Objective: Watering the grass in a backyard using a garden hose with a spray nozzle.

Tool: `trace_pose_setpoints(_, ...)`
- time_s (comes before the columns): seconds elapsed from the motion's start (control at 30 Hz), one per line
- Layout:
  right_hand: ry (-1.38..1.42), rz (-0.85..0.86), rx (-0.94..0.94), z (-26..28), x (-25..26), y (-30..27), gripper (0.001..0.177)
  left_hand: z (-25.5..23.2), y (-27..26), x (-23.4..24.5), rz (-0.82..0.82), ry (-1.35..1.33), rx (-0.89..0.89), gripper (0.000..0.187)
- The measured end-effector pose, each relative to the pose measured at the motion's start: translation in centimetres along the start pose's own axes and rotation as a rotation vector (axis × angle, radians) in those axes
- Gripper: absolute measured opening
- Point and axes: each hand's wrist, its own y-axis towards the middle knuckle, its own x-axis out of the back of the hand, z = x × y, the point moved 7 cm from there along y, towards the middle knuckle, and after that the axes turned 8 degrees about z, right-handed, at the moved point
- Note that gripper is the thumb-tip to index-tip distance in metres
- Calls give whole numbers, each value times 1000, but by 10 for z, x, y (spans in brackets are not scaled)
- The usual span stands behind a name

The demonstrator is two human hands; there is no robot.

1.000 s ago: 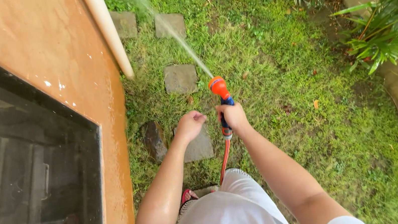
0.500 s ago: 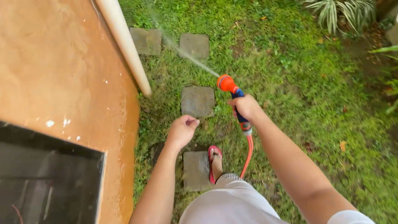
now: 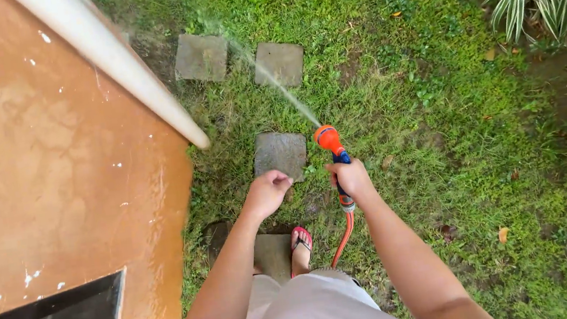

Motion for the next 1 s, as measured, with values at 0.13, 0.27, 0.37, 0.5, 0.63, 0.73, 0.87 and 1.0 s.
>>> trace_pose_setpoints(0.13,80,-42,-18,11,10,-5,25,-22,11,10,38,21,64,31)
trace_pose_setpoints(0.27,72,-61,35,16,14,-7,30,-47,21,16,79,35,94,30)
trace_pose_setpoints(0.37,103,-68,38,14,14,-9,29,-60,25,18,92,42,55,30)
trace_pose_setpoints(0.5,1,-74,17,17,5,-19,32,-59,21,22,89,30,-6,30)
trace_pose_setpoints(0.63,8,-105,24,12,-3,-25,29,-58,13,29,100,31,10,30)
trace_pose_setpoints(0.73,133,-86,11,5,-8,-29,25,-51,12,29,99,39,5,30)
trace_pose_setpoints(0.87,82,-93,13,4,-11,-37,26,-53,6,32,96,36,-15,29)
trace_pose_setpoints(1.0,87,-98,20,3,-15,-43,28,-46,3,29,108,37,2,29)
